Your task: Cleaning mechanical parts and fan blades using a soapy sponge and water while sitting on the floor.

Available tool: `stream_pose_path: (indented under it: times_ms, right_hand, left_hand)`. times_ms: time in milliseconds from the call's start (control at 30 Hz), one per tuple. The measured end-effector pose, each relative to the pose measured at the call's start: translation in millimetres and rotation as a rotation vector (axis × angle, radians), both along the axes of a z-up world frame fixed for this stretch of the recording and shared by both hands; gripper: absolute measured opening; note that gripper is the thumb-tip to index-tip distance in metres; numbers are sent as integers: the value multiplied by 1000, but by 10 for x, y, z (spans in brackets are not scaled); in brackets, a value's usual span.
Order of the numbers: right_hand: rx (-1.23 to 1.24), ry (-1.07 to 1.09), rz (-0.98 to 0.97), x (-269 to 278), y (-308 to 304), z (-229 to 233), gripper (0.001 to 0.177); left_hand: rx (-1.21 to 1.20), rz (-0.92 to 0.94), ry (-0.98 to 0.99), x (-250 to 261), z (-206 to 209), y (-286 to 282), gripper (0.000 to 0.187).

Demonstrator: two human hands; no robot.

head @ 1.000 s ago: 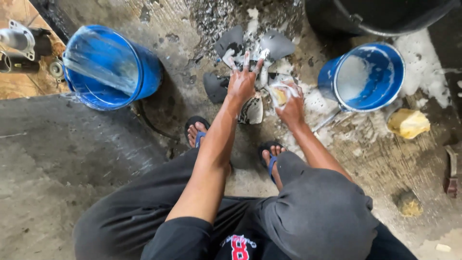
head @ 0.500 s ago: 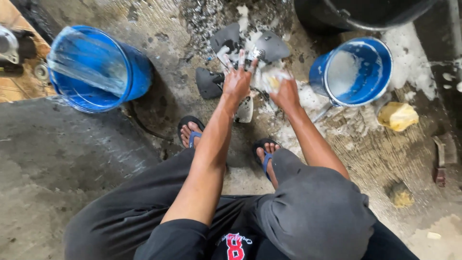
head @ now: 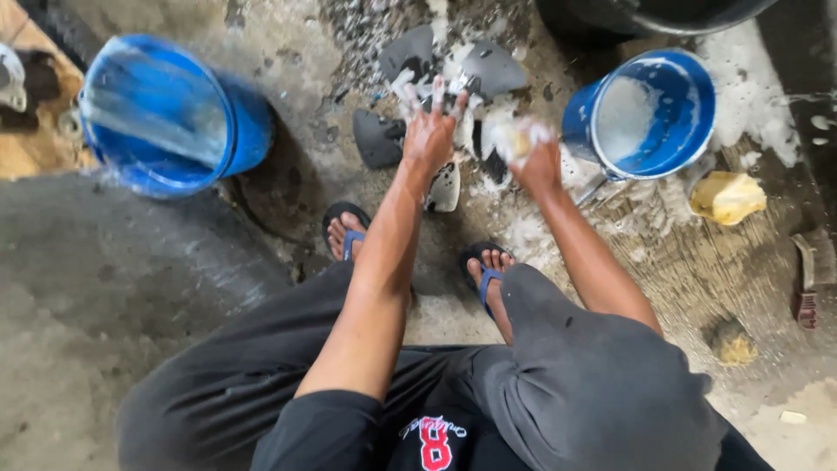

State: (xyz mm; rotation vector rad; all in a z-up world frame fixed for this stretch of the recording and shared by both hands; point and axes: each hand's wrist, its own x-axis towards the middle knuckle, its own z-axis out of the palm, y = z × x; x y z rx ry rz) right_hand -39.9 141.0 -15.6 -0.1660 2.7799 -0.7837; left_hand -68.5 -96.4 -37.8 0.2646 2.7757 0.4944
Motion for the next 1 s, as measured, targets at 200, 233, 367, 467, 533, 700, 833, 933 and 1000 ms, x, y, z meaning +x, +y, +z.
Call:
stream_pose_path:
  times_ms: [200,233,367,467,533,700,833,933,1000]
  right_hand:
    - [-28,193,142,359,-92,157,44]
    - [-115,212,300,541,-76,330,51]
    - [52,-77,-27,317,100,47,75]
    - [142,-18,-30,-3,-83,164,68]
    - [72,-48,-52,2,-169,268,68]
    - [168,-29,196,610,362,342,63]
    - [554,-121,93,595,793,1136,66]
    - [429,31,-67,-102,897,1985,66]
    - [452,25,-43,-566,1326,1425,64]
  left_hand:
    - [2,-7,47,11,48,-30,98]
    - [25,13,16,9,63,-32,95]
    - [-7,5,-55,-28,173,-20,99]
    - [-6,-7,-81,-14,241,-45,96]
    - [27,25,-88,24,275,-50,100]
    - [48,21,-65,116,591,-154,95]
    - [101,-32,-161,107,760,-195,99]
    - [106,-83,-140,141,1291,-182,65]
    - [81,-139,-122,163,1531,-102,51]
